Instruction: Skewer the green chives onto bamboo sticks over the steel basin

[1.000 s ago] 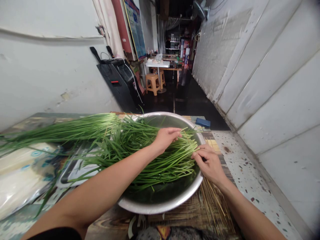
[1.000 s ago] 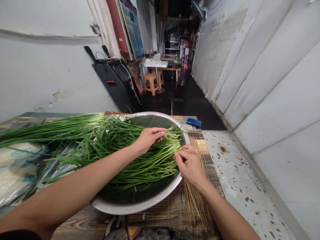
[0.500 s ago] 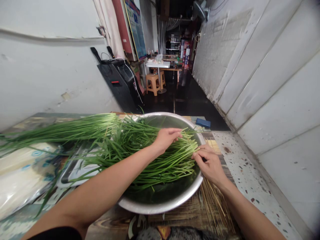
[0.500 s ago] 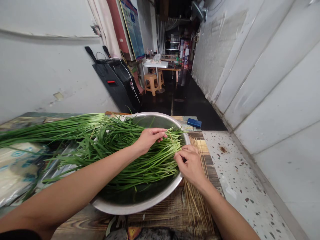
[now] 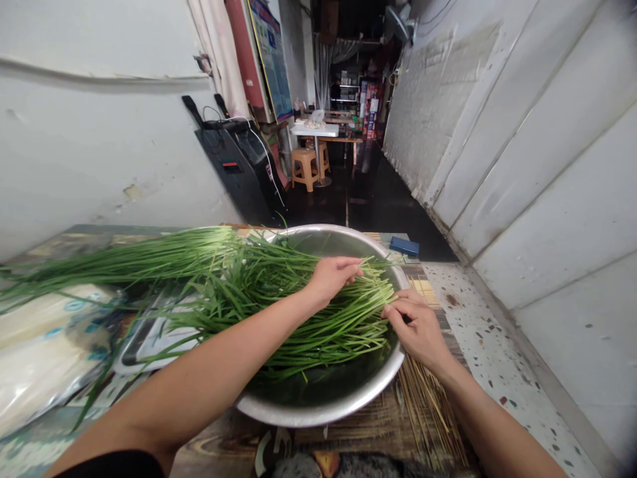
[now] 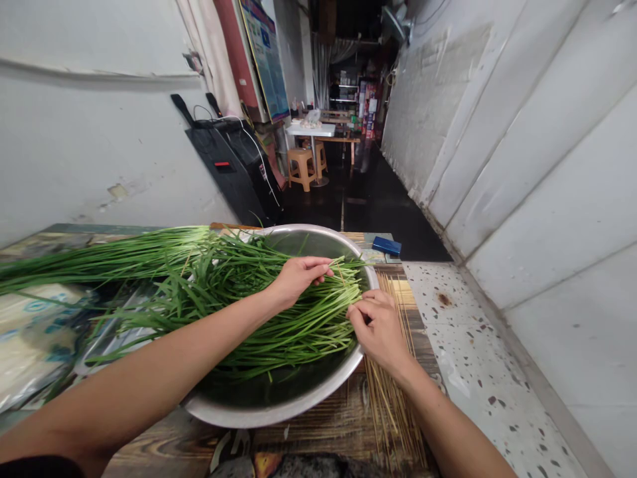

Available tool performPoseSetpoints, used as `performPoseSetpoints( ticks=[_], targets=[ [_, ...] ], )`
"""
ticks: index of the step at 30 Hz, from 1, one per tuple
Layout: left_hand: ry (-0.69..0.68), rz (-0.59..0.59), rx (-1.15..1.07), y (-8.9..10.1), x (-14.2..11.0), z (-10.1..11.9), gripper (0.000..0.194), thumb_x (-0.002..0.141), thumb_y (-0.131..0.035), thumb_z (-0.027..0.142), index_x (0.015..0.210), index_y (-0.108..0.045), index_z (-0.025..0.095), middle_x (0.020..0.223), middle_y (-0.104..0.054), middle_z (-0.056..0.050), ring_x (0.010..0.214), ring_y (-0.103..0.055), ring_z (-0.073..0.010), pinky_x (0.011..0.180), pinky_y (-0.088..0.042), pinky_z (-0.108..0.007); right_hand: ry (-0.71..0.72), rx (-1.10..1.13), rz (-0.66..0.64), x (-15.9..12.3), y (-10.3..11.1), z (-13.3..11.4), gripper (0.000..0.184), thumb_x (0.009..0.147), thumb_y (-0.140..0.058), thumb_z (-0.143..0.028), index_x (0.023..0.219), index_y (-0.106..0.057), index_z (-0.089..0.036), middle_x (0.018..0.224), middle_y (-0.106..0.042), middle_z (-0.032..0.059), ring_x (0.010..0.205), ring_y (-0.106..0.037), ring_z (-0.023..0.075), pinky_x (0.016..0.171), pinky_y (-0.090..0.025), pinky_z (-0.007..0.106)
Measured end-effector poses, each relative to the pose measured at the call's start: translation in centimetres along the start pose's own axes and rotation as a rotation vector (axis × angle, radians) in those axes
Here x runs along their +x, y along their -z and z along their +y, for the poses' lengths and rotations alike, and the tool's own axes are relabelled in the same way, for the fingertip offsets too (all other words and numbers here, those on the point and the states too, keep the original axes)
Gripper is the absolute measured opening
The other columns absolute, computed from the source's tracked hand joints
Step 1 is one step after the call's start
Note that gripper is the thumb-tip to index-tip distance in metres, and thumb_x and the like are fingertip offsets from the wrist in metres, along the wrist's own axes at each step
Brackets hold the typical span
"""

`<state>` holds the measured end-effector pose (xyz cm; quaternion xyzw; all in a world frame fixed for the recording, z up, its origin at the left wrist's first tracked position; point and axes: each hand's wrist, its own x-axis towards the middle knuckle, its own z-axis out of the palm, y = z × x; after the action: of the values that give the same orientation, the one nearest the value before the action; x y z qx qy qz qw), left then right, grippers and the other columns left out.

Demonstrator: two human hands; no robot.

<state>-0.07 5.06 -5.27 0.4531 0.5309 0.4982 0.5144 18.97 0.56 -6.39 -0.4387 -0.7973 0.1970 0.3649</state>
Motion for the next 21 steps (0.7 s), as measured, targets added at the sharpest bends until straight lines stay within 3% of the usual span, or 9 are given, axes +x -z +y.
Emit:
performPoseSetpoints(
  ticks=[21],
  targets=[
    [-0.003, 0.007, -0.014, -0.07, -0.12, 0.01, 0.025, 0.071, -0.062, 0.015, 0.094, -0.069, 0.009, 0.071, -0.069, -0.005, 0.053, -0.048, -0.0064, 0.052, -0.038, -0.02, 0.002, -0.013, -0.003, -0.02, 0.01, 0.08, 0.028, 0.084, -0.049, -0.024, 0.059, -0.062, -0.02, 0.069, -0.062, 0.0031, 0.084, -0.055, 0.0186, 0.08, -0.04, 0.033]
  ],
)
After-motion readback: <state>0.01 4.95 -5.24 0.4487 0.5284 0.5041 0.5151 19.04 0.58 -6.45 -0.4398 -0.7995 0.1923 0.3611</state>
